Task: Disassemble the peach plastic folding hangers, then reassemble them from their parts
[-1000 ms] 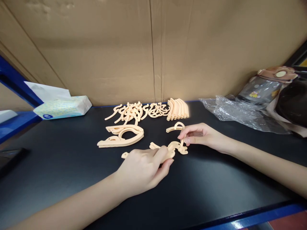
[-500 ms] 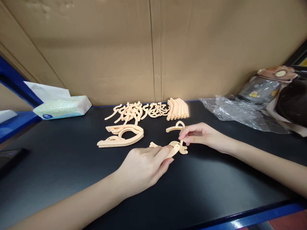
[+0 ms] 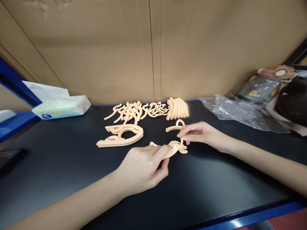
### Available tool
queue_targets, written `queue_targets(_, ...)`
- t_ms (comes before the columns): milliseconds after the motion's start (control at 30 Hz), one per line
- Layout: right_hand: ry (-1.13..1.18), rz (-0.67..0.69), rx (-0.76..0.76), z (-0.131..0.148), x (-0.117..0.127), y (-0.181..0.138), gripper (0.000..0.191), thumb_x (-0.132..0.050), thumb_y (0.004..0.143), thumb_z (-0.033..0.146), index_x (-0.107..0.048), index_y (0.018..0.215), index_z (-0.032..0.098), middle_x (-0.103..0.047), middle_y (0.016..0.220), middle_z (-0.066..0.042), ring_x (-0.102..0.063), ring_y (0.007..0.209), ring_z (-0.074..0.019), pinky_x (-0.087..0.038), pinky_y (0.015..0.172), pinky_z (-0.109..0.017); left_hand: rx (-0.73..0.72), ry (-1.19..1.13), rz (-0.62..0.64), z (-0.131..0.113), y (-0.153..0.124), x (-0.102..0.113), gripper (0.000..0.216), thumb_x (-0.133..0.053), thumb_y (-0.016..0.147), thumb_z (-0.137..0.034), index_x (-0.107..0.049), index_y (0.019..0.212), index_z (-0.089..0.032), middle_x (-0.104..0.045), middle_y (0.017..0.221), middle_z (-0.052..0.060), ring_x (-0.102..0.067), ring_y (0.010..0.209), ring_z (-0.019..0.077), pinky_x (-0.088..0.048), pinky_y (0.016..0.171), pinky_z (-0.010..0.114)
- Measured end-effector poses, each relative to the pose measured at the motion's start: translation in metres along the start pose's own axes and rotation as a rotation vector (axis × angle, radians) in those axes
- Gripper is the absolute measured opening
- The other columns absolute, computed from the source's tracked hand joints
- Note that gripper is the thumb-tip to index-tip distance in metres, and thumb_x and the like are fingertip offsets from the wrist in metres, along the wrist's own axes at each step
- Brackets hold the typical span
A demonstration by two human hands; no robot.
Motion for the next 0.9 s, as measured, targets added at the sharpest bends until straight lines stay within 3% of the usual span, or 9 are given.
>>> queue_targets(467,-0.02,-0.003,0.024,0.0001,0.0031,-0.001,0.022,-0.07,0.076,0.034,-0.072,0.091,0.019,-0.066,0.082,-0.003,-0.057,0.071,-0.0124,-0.047,0.073,-0.03,0.0,-0.054,0.044,-0.0001,0.0018,-0.0019,0.026,-0.04,0.081,-0.012,-0.053,0.102,-0.017,-0.059,0.065,-0.002,-0.055,0.054,0.0117,-0.041,0.051,0.021)
queue_targets(667,-0.008,-0.009,0.031,0.002,0.0046,-0.0012,0.02,-0.068,0.078,0.033,-0.072,0.092,0.02,-0.066,0.085,-0.002,-0.055,0.068,-0.0105,-0.047,0.072,-0.029,-0.008,-0.059,0.076,-0.0001,0.0007,-0.0053,0.025,-0.039,0.088,-0.015,-0.053,0.108,-0.015,-0.063,0.076,0.002,-0.06,0.064,0.0148,-0.051,0.065,0.027)
queue_targets(800,0.0,-0.016,0.022,0.0022,0.0052,-0.0012,0.022,-0.069,0.077,0.033,-0.072,0.093,0.019,-0.067,0.087,-0.002,-0.056,0.067,-0.0099,-0.047,0.071,-0.029,-0.041,-0.053,0.091,-0.0021,0.0005,-0.0069,0.031,-0.036,0.092,-0.016,-0.045,0.121,-0.014,-0.066,0.095,0.006,-0.064,0.077,0.0174,-0.052,0.077,0.033)
queue_targets(900,0.008,-0.015,0.025,0.0018,0.0052,-0.001,0.023,-0.069,0.077,0.034,-0.072,0.094,0.02,-0.068,0.089,-0.003,-0.056,0.067,-0.0097,-0.047,0.071,-0.029,-0.06,-0.034,0.109,-0.0034,0.0004,-0.0089,0.033,-0.035,0.093,-0.015,-0.042,0.125,-0.012,-0.066,0.097,0.007,-0.063,0.081,0.0185,-0.052,0.08,0.035)
Point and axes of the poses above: each hand's wrist, its own y-axis towards the middle knuckle, its own x-axis out of the back of the hand, z = x × y, the point moved 10 cm from there along y, towards the middle knuckle
